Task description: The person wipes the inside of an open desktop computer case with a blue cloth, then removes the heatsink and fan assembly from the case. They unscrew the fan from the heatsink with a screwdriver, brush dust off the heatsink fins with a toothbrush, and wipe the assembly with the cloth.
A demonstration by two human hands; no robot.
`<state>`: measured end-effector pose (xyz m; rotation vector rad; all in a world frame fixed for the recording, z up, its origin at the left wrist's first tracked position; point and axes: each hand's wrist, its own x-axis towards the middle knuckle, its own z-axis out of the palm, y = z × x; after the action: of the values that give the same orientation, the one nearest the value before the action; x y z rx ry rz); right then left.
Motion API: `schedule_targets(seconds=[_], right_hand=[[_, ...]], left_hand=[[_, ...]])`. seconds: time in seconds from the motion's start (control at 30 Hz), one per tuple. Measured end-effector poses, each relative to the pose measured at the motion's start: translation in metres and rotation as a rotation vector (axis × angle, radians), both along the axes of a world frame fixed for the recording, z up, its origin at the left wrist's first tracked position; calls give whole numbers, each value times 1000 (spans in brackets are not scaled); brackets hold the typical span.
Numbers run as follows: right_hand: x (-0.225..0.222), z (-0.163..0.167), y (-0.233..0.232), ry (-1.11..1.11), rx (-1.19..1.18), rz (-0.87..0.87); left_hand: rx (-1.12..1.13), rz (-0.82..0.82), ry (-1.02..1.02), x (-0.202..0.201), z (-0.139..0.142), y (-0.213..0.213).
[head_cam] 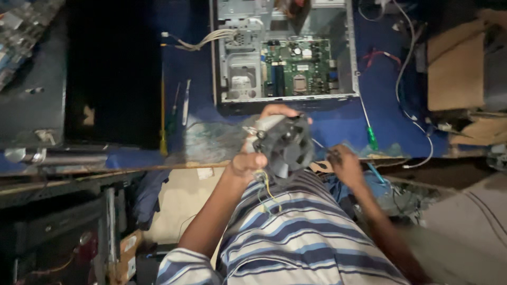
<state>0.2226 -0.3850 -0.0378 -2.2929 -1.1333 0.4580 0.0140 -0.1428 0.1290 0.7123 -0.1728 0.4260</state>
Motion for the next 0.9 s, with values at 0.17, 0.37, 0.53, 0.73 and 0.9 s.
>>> schedule_targets(seconds=[0.17, 0.37, 0.53, 0.73, 0.9], right_hand=[[5, -59, -15, 49, 123, -250], [38, -57, -25, -207, 82, -290], [66, -54, -3, -289, 58, -283], [64, -46, 13, -487, 98, -329], [14, -56, 60, -317, 172, 78]], left_hand=[[-212, 93, 205, -15, -64, -20], [-498, 178, 343, -47, -145, -39], [-591, 204, 351, -61, -173, -51], [-661, 203, 352, -67, -172, -55], [-645, 270, 306, -78, -172, -57]])
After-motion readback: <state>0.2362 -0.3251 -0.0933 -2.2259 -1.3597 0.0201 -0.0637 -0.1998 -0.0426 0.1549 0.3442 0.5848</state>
